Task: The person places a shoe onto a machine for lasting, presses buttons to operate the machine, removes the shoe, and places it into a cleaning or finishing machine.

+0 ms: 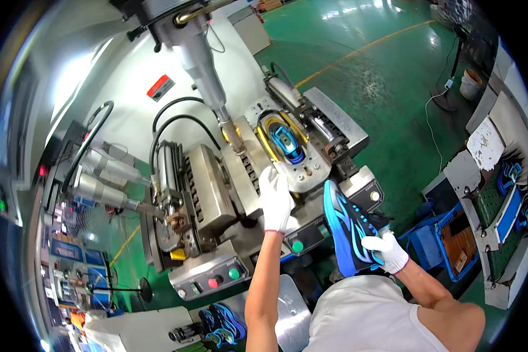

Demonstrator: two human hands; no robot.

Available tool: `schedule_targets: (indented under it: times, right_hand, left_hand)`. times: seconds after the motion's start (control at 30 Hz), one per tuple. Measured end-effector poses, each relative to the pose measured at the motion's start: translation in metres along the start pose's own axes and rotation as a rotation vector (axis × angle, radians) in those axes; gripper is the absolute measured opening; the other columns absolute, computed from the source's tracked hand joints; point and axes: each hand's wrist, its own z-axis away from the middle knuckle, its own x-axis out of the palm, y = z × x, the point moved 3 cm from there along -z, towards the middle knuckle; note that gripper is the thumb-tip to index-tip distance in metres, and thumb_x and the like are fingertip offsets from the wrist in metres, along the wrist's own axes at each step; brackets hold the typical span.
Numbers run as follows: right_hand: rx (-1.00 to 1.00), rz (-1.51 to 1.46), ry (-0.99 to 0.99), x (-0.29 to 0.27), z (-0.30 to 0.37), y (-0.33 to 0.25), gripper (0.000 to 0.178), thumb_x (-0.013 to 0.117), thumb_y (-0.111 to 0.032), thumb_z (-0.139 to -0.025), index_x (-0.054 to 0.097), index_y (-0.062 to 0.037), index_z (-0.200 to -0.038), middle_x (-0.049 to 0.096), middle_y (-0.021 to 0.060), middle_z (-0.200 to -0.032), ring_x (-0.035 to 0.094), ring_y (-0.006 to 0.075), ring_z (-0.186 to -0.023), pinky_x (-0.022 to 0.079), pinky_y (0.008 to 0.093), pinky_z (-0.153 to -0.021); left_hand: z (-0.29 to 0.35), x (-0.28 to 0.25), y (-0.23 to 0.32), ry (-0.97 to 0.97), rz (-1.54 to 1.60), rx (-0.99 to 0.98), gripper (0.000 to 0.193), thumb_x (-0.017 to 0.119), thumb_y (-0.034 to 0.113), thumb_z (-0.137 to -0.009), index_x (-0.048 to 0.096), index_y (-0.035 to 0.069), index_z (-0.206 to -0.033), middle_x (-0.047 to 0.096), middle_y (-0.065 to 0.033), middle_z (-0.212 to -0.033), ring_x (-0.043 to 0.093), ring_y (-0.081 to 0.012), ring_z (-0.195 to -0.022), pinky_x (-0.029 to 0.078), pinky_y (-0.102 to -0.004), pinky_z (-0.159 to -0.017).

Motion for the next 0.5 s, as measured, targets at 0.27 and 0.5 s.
schedule_targets:
  times: [0.27, 0.5]
  right_hand:
    - [-0.142, 0.01, 0.154, -0.041, 0.008, -0.049, 0.064, 0.076, -0.008, -0.084, 0.054, 0.0008, -0.144, 0.065, 0.0066, -0.13, 0.06, 0.0152, -0.111, 0.05, 0.0354, -0.098]
    - [-0.146, 0.024, 0.155, -0.029, -0.031, -0.059, 0.047, 0.076, -0.006, -0.088, 0.062, -0.0001, -0.132, 0.069, 0.0067, -0.119, 0.061, 0.0136, -0.102, 0.051, 0.0347, -0.094]
  left_hand:
    - [-0.157, 0.131, -0.1, 0.042, -0.57, -0.108, 0.068, 0.061, 0.037, -0.094, 0.04, -0.002, -0.145, 0.053, -0.0333, -0.139, 0.056, -0.0488, -0.126, 0.043, -0.0495, -0.11]
    - [-0.171, 0.079, -0.079, -0.047, -0.08, -0.371, 0.021, 0.063, 0.013, -0.095, 0.062, 0.001, -0.113, 0.07, -0.0121, -0.1, 0.068, -0.0245, -0.094, 0.055, -0.0401, -0.089]
